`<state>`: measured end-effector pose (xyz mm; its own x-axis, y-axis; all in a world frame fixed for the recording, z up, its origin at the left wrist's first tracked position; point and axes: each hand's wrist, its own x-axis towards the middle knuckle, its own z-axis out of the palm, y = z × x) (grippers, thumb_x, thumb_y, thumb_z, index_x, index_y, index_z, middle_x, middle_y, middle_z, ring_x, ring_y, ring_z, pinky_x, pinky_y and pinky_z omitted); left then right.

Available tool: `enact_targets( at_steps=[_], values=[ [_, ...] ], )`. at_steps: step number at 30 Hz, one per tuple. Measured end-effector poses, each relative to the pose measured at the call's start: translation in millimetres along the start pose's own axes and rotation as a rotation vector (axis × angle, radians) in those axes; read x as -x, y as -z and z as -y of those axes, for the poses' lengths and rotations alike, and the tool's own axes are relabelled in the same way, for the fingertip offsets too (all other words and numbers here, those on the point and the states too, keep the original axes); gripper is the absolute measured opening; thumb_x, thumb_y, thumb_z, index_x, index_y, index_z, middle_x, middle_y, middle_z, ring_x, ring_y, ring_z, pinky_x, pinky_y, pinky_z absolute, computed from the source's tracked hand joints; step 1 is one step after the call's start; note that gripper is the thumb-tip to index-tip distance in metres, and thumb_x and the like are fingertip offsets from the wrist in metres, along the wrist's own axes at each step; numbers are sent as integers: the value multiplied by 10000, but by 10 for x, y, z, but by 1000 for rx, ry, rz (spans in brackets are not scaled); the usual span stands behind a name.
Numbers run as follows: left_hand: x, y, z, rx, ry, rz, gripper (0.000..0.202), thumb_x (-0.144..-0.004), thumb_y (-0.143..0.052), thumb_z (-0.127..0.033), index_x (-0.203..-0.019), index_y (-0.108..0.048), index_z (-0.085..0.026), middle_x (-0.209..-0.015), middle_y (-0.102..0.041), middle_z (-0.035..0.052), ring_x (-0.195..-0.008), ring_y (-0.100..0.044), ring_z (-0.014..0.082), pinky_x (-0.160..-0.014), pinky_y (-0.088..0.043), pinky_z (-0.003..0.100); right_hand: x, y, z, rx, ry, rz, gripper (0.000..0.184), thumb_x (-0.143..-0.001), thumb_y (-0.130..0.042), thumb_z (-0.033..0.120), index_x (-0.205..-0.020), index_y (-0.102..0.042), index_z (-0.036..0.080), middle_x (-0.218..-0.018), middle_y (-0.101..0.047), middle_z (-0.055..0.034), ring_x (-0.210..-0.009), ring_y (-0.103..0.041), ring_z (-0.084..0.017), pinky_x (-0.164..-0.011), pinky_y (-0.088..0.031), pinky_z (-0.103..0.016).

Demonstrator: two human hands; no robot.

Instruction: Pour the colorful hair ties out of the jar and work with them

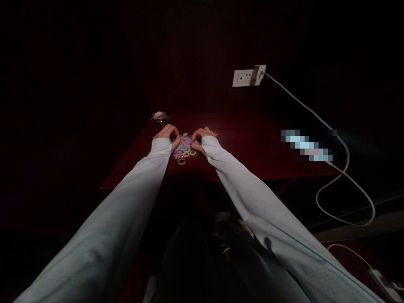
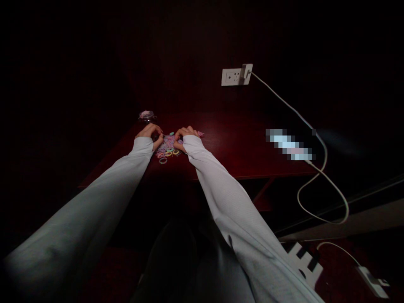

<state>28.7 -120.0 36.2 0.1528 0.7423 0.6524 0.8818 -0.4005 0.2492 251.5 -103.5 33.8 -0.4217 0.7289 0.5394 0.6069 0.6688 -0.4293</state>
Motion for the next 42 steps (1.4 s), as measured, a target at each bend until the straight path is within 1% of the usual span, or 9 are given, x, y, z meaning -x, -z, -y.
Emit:
enact_targets(
  at_steps=[4,10,17,21,27,36,42],
  values=[
    [-18,-33,24,-13,28,-2,105,-913,-602,-315,-970,-650,-242,-1147,-729,39,-997,-687,210,-807,-498,291,-9,-20,-1,8,-17,-23,75,-811,-689,243,-885,-690,230,-1069,-748,-51,-1113,-560,-274,-998,-407,-390],
    [-37,-110,89,-36,47,-22,103,-886,-623,-315,-955,-654,-244,-1112,-732,31,-922,-673,203,-762,-486,291,-36,-10,25,32,-75,25,75,-804,-703,231,-877,-689,230,-1056,-752,-51,-1117,-574,-283,-1014,-411,-412],
    [-30,-84,63,-44,75,-30,107,-895,-621,-323,-948,-659,-239,-1100,-737,20,-846,-650,179,-723,-462,280,-38,-20,5,25,-100,11,81,-792,-695,242,-872,-687,234,-1043,-740,-51,-1131,-580,-299,-1055,-409,-464],
    [-26,-77,46,-45,86,-35,107,-888,-629,-320,-949,-660,-238,-1105,-743,22,-860,-655,184,-714,-462,279,-33,-26,-23,14,-97,-7,80,-790,-701,244,-868,-683,238,-1020,-730,-41,-1117,-580,-297,-1064,-407,-479],
    [-30,-90,49,-70,120,-50,106,-886,-631,-327,-944,-655,-241,-1102,-739,22,-893,-674,197,-709,-456,289,-32,-1,-31,16,-88,0,76,-793,-700,232,-867,-680,231,-1015,-718,-40,-1104,-577,-283,-1031,-419,-444],
    [-22,-50,-4,-79,147,-41,93,-898,-633,-328,-939,-648,-246,-1077,-738,20,-880,-674,193,-713,-461,284,-65,-18,-36,36,-151,-6,95,-772,-712,223,-853,-664,236,-1036,-727,-36,-1129,-569,-288,-1055,-407,-457],
    [-24,-61,4,-99,149,-43,115,-900,-623,-337,-948,-656,-238,-1081,-731,26,-897,-683,203,-711,-460,291,-83,-47,-84,21,-159,-15,96,-761,-711,240,-843,-661,237,-1047,-733,-44,-1141,-573,-291,-1077,-401,-474]
  ],
)
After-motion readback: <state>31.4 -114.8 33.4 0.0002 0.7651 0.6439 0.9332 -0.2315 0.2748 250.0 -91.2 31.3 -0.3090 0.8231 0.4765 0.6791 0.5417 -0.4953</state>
